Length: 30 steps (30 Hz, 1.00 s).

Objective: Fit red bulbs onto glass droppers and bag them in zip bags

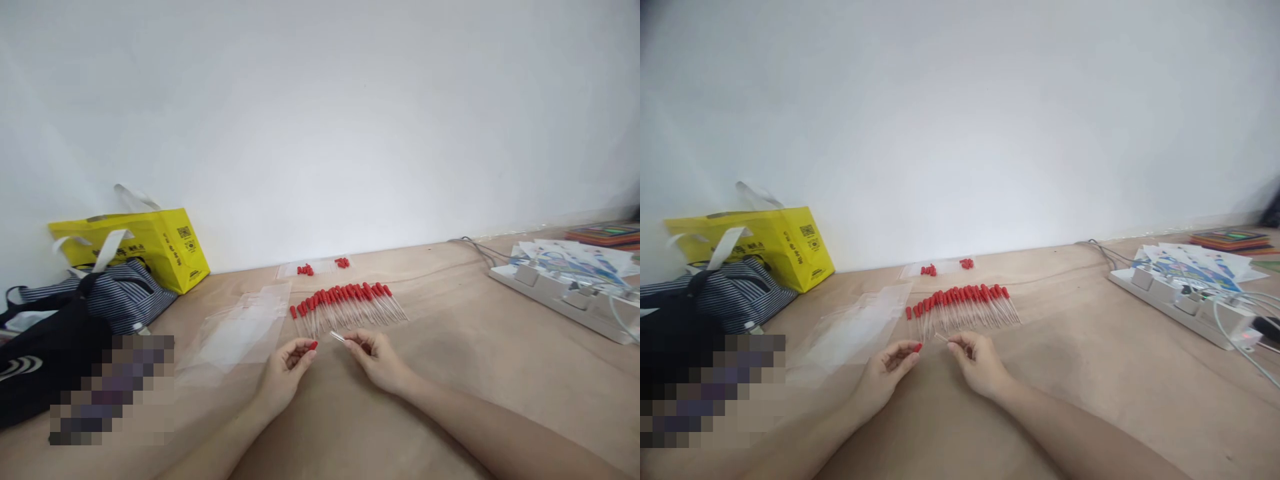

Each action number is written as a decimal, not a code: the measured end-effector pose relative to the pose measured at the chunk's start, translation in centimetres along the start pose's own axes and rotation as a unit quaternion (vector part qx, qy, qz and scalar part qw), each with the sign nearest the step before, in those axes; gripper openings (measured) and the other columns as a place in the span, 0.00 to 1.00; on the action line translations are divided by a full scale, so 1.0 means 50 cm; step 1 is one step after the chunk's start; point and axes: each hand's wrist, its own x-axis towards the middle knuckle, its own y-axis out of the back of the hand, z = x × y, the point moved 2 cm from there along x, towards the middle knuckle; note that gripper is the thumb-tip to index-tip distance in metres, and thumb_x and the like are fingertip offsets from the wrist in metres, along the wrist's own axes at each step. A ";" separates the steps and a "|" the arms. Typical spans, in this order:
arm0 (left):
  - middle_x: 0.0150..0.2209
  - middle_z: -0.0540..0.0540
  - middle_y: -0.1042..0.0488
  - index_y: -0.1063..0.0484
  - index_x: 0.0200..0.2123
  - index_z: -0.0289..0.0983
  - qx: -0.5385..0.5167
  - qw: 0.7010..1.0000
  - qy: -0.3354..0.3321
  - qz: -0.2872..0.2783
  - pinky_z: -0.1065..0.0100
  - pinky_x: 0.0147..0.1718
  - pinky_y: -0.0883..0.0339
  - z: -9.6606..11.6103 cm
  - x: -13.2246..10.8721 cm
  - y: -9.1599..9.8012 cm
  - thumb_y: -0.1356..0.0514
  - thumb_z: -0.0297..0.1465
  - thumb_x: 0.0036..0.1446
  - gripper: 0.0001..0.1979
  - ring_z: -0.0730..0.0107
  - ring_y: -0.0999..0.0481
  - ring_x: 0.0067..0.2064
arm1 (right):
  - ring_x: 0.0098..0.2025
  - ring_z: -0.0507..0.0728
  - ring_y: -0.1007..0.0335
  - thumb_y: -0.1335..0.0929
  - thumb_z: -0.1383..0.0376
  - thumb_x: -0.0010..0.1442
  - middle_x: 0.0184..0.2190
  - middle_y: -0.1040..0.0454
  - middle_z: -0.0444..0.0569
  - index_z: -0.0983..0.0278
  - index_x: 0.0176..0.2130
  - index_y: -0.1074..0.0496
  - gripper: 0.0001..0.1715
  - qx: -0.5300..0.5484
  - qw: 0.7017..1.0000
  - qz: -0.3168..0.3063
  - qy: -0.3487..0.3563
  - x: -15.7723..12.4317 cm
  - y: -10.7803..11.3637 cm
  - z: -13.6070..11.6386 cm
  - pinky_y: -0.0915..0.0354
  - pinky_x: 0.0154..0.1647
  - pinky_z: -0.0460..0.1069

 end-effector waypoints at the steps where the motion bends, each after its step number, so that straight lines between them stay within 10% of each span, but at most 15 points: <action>1: 0.33 0.46 0.25 0.28 0.33 0.37 0.010 1.000 -0.010 -0.006 0.67 0.36 0.33 -0.002 -0.002 0.002 0.41 0.38 0.44 0.13 0.65 0.27 0.36 | 0.30 0.52 0.35 0.39 0.61 0.57 0.28 0.28 0.46 0.65 0.32 0.29 0.13 -0.009 1.000 -0.005 0.015 -0.002 0.002 -0.002 0.39 0.31 0.47; 18: 0.32 0.47 0.24 0.27 0.34 0.39 0.087 0.991 -0.097 -0.018 0.68 0.36 0.34 -0.011 -0.012 -0.007 0.45 0.35 0.51 0.10 0.65 0.27 0.36 | 0.35 0.53 0.34 0.42 0.69 0.59 0.32 0.29 0.47 0.61 0.40 0.31 0.15 -0.126 0.983 -0.063 0.119 -0.033 -0.018 -0.047 0.41 0.35 0.46; 30: 0.29 0.48 0.26 0.29 0.31 0.40 0.202 0.949 -0.232 -0.070 0.71 0.32 0.37 0.021 -0.042 -0.018 0.48 0.31 0.54 0.08 0.69 0.28 0.31 | 0.26 0.51 0.41 0.42 0.73 0.54 0.28 0.31 0.46 0.61 0.35 0.32 0.14 -0.326 0.919 -0.097 0.199 -0.036 0.005 -0.048 0.54 0.32 0.49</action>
